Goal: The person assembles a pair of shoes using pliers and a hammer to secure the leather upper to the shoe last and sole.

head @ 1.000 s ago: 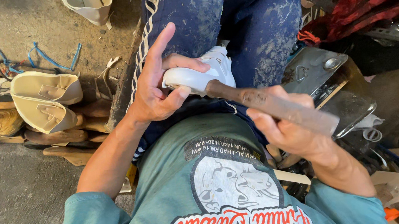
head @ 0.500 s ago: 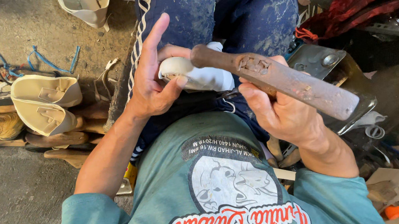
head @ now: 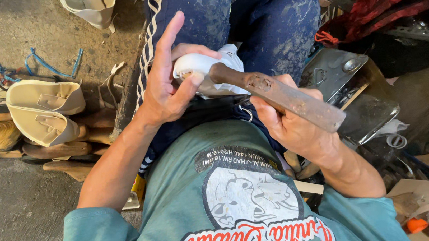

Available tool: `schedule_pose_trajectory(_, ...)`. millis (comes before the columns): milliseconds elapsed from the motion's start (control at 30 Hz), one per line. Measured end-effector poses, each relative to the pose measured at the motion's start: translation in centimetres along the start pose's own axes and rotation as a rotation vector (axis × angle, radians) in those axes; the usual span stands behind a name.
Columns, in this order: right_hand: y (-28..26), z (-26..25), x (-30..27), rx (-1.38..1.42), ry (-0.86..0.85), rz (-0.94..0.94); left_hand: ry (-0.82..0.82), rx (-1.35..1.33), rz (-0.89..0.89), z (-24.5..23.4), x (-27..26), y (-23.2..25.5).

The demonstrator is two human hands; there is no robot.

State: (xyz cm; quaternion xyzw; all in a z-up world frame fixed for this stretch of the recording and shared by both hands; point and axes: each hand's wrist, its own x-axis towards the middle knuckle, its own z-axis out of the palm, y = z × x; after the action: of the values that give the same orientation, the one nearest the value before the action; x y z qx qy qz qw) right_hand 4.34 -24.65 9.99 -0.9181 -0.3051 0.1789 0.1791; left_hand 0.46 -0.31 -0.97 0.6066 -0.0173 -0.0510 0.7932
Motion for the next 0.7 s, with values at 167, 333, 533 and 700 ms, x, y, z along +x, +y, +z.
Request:
schedule_pose_trajectory(167,1.8,1.1,-2.0,0.162,0.115,0.022,0.117,0.072,-0.073,2.2,1.8,1.3)
schedule_pose_trajectory(333,1.5,2.4,-1.9,0.357,0.327,0.209,0.108,0.095,-0.094,2.6,4.8,0.4)
schedule_pose_trajectory(533,1.1,3.9,-0.9,0.544,0.541,0.228,0.068,0.053,-0.184,2.9,5.1,0.2)
schedule_pose_trajectory(700,1.8,6.9,2.1,-0.120,0.448,0.008,0.133,0.286,-0.167,2.6,5.3,-1.4)
